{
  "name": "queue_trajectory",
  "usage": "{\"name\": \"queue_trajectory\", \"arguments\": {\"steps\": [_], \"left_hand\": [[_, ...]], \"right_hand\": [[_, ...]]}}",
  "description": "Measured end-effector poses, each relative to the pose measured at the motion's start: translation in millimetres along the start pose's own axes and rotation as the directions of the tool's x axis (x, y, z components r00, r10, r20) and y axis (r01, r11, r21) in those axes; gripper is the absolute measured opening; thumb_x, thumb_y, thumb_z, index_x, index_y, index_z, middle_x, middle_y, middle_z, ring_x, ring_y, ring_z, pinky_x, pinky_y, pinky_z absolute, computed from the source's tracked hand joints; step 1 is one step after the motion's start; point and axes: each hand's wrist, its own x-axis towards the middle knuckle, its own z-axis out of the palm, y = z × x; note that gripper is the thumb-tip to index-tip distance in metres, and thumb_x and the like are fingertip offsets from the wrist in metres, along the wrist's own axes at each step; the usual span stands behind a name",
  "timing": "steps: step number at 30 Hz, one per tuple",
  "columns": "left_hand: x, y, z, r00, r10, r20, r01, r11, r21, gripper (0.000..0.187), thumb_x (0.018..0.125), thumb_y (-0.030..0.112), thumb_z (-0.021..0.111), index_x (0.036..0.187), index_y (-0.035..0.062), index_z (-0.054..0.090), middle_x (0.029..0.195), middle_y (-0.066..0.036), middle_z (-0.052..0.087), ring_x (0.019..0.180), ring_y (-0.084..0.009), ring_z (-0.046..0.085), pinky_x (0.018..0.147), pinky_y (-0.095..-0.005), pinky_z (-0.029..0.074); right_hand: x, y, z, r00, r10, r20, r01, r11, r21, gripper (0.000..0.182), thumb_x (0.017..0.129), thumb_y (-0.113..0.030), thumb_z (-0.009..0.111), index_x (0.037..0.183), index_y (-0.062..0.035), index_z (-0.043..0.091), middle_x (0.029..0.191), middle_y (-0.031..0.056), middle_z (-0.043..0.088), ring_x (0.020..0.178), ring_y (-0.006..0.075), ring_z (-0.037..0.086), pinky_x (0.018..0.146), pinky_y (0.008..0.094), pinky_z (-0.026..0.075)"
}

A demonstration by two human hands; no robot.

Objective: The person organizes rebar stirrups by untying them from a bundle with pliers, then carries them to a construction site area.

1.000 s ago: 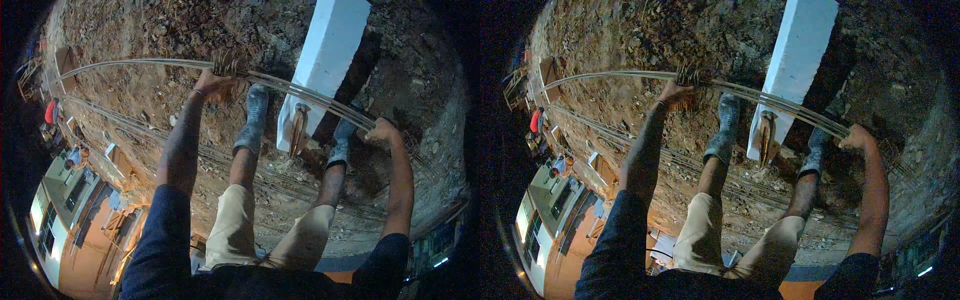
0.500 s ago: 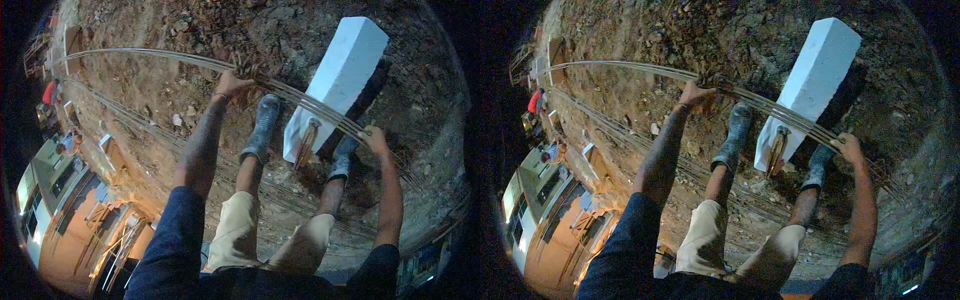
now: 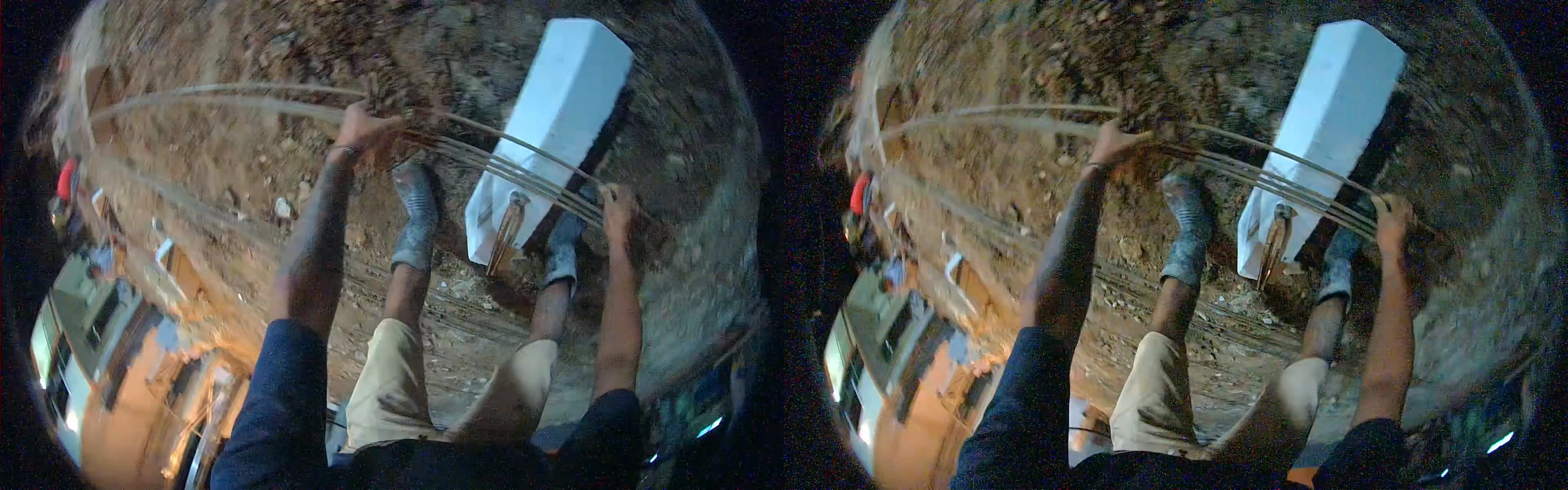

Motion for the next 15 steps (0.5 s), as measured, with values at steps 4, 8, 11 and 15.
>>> {"name": "queue_trajectory", "arguments": {"steps": [4, 8, 11, 15], "left_hand": [[29, -42, -8, 0.978, -0.049, 0.205, 0.138, 0.884, -0.448, 0.044, 0.074, 0.037, 0.073, 0.087, -0.0040, 0.065, 0.079, -0.017, 0.066, 0.069, -0.0254, 0.064, 0.061, -0.0368, 0.052], [91, -116, -15, 0.996, 0.072, 0.060, -0.042, 0.914, -0.405, 0.063, 0.077, 0.031, 0.072, 0.115, -0.0126, 0.046, 0.091, -0.017, 0.062, 0.073, -0.0245, 0.059, 0.066, -0.0372, 0.049], [84, -121, -34, 0.998, 0.066, -0.017, -0.067, 0.911, -0.406, 0.071, 0.079, 0.024, 0.068, 0.128, -0.0106, 0.031, 0.100, -0.014, 0.051, 0.079, -0.0233, 0.052, 0.069, -0.0360, 0.045], [76, -86, -47, 0.970, -0.063, 0.236, 0.203, 0.749, -0.631, 0.070, 0.084, 0.011, 0.054, 0.139, 0.0045, 0.012, 0.131, -0.013, 0.022, 0.111, -0.0255, 0.040, 0.087, -0.0365, 0.038]], "right_hand": [[-39, -110, 18, 0.780, 0.343, -0.523, -0.287, 0.939, 0.188, 0.025, 0.081, -0.019, 0.062, 0.095, -0.0003, 0.053, 0.092, 0.0146, 0.055, 0.088, 0.0281, 0.052, 0.077, 0.0417, 0.040], [-84, -253, 102, 0.782, 0.623, 0.033, -0.534, 0.641, 0.551, 0.055, 0.082, -0.047, 0.058, 0.110, -0.0009, 0.048, 0.092, 0.0112, 0.052, 0.086, 0.0237, 0.052, 0.079, 0.0402, 0.041], [-69, -302, 194, 0.653, 0.584, 0.483, -0.584, -0.019, 0.812, 0.064, 0.078, -0.067, 0.052, 0.103, -0.0077, 0.056, 0.085, 0.0010, 0.056, 0.077, 0.0111, 0.054, 0.083, 0.0365, 0.041], [-62, -312, 215, 0.420, 0.595, 0.686, -0.627, -0.356, 0.693, 0.081, 0.082, -0.068, 0.042, 0.136, -0.0089, 0.031, 0.105, 0.0063, 0.057, 0.085, 0.0157, 0.057, 0.099, 0.0386, 0.032]]}}
